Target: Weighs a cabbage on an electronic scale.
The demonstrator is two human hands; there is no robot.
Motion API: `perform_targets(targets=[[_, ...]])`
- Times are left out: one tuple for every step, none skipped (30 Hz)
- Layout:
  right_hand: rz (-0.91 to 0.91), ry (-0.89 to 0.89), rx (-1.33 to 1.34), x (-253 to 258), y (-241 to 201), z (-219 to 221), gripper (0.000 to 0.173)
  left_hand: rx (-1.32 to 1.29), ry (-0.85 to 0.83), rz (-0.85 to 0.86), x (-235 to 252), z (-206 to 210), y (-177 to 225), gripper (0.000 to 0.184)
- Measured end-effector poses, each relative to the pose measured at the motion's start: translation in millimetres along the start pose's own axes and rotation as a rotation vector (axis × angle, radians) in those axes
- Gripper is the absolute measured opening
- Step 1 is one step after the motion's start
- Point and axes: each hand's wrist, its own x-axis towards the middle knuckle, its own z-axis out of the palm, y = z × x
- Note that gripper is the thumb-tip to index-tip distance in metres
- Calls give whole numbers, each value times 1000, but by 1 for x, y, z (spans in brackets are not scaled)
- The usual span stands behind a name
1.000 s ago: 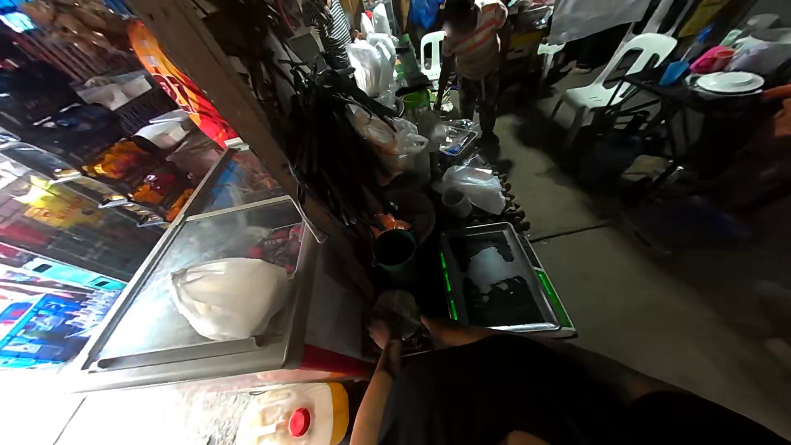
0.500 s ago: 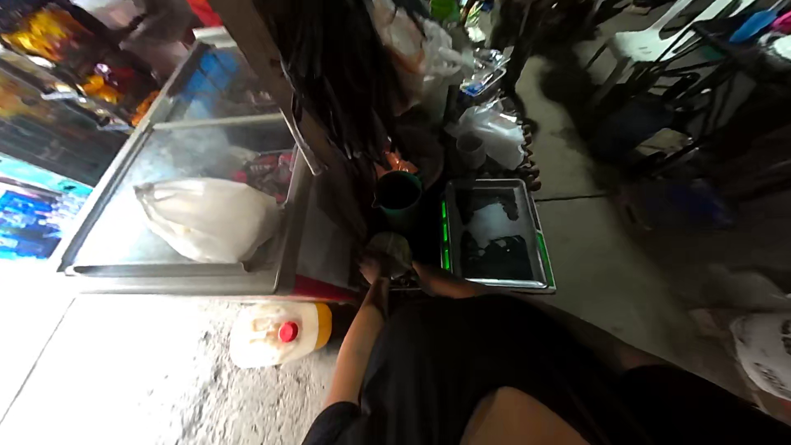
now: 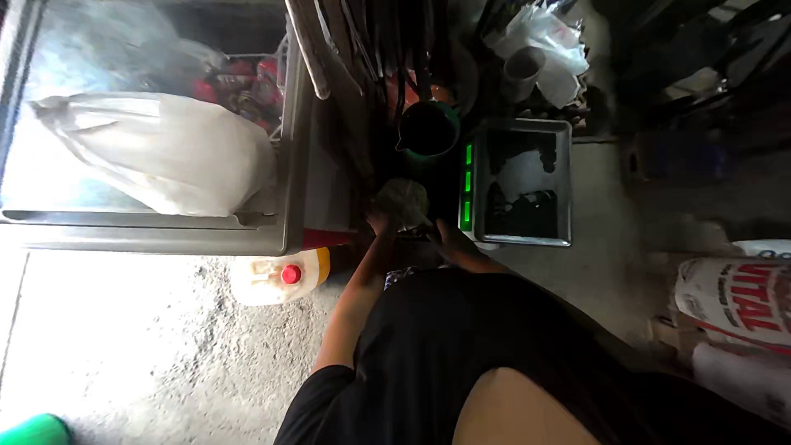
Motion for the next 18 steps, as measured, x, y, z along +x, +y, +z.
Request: perform_targets(targets=[[30, 30, -16, -3, -4, 2, 54, 0, -4, 31, 1, -3, 0, 55], [55, 56, -32, -4, -9, 4, 54, 1, -10, 54, 5, -4, 0, 54], [73, 77, -54, -3, -13, 7, 53, -1, -14, 70, 10, -4, 1, 54], [82, 100, -83, -3, -16, 11, 53, -21, -7, 73, 14, -3, 1, 53], [88, 117, -112, -3, -19, 15, 52, -39, 8, 70, 17, -1, 2, 52], [96, 131, -129, -4, -24, 18, 50, -39, 15, 67, 17, 0, 5, 52], [114, 135, -136, -5, -29, 20, 49, -20, 0, 52, 15, -1, 9, 52], [146, 126, -135, -6, -34, 20, 47, 7, -27, 35, 12, -3, 14, 53], [178, 110, -137, -6, -38, 19, 45, 36, -46, 23, 9, -5, 20, 53], [193, 104, -144, -6, -40, 17, 43, 73, -53, 16, 8, -4, 23, 52], [196, 105, -146, -6, -41, 15, 41, 131, -58, 28, 9, -3, 25, 50], [200, 104, -150, -6, -42, 13, 42, 203, -73, 53, 10, -2, 25, 49], [205, 102, -169, -5, -42, 12, 44, 268, -95, 74, 11, -1, 25, 51], [209, 103, -192, -3, -41, 11, 44, 303, -119, 93, 12, -1, 24, 55], [215, 98, -212, -1, -40, 11, 44, 278, -108, 94, 12, -1, 24, 53], [226, 87, -211, 0, -40, 11, 45, 250, -100, 85, 12, -1, 24, 52], [237, 77, -206, 2, -41, 11, 45, 216, -92, 69, 12, -2, 25, 51], [241, 69, -196, 3, -41, 10, 45, 169, -84, 46, 12, -4, 26, 51]])
